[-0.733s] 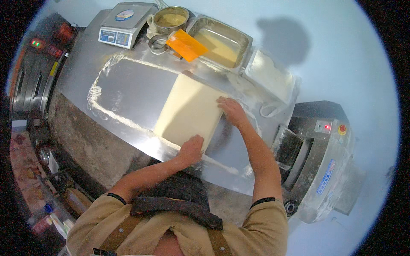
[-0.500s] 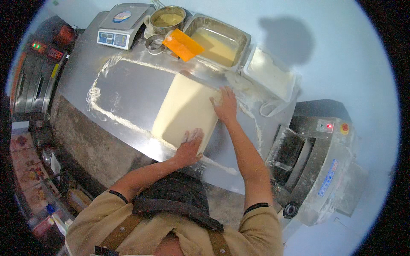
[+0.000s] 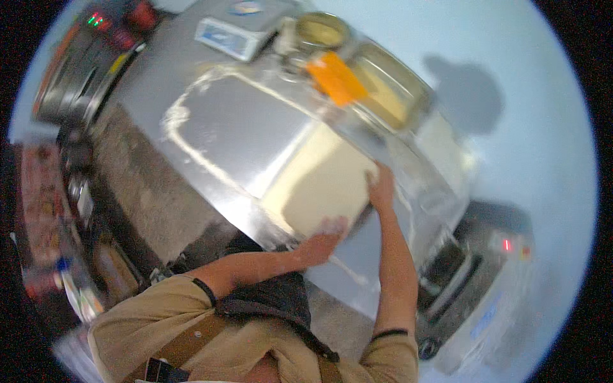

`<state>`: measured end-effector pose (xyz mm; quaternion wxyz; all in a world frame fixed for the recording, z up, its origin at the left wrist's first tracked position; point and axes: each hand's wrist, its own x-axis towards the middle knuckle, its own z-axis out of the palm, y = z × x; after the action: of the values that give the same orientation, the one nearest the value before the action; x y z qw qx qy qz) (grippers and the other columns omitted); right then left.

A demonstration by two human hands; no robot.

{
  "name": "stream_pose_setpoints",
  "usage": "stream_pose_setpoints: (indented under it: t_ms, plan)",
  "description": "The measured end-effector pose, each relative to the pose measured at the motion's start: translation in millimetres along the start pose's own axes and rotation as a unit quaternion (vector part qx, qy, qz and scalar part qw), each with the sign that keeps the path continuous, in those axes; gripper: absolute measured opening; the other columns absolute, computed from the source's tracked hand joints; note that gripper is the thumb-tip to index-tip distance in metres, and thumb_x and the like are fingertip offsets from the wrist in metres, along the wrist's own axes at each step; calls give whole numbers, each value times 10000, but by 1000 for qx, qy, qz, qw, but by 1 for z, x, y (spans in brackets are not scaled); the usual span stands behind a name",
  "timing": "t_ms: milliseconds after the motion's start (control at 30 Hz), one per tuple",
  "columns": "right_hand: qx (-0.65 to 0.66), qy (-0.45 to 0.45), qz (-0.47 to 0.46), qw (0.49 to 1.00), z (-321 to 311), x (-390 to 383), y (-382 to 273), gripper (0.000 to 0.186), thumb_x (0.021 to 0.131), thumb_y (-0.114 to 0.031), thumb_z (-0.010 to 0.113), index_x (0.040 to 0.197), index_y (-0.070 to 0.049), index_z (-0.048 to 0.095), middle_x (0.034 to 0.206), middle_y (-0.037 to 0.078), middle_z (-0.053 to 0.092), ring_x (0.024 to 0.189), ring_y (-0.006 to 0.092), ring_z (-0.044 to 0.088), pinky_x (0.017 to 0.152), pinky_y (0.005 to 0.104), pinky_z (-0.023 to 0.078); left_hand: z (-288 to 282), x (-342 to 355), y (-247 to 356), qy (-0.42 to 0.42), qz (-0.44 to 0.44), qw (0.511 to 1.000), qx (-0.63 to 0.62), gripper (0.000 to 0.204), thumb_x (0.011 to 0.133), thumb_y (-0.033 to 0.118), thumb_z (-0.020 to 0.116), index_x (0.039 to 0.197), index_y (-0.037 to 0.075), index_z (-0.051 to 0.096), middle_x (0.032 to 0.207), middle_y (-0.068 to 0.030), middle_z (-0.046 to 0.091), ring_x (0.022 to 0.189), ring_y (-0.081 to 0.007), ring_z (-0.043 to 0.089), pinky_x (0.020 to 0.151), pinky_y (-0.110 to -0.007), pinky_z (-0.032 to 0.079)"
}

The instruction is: The person prepares a large sheet of dough by brushing it with a liquid and sprinkling it with a powder, then folds and cuts it. The person then retrieves a tray of baked pastries from an oven and places them on a cooling rack.

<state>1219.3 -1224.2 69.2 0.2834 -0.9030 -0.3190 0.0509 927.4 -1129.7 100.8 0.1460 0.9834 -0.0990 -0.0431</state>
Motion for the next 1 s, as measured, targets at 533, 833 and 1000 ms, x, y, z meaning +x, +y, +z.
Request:
stream_pose_setpoints:
  t_ms: [533,833,1000]
  plan:
    - [-96,-35,-67,993,267,209,-368,943,1015,-422,739,1661,110,304,1732,339,294,1630,479,259,1353,545,205,-86,-169,-374,292,-651,688,-132,1229,876,420,836,1684,-143,100,1735,-439,114,1647,-565,104,1339,-635,124]
    - [-28,-251,-385,887,401,335,-562,763,1006,-377,725,1606,5,449,1689,262,395,1529,444,442,1232,521,435,-145,-222,-630,306,-515,788,-144,1284,840,561,842,1723,-54,141,1752,-332,266,1641,-493,245,1352,-556,211]
    - [4,-482,-475,736,375,269,-548,689,970,-267,738,1566,-25,490,1664,214,444,1496,429,478,1218,525,451,-157,-257,-621,130,-347,898,-236,1368,759,587,893,1735,-8,142,1754,-305,283,1623,-448,317,1345,-516,263]
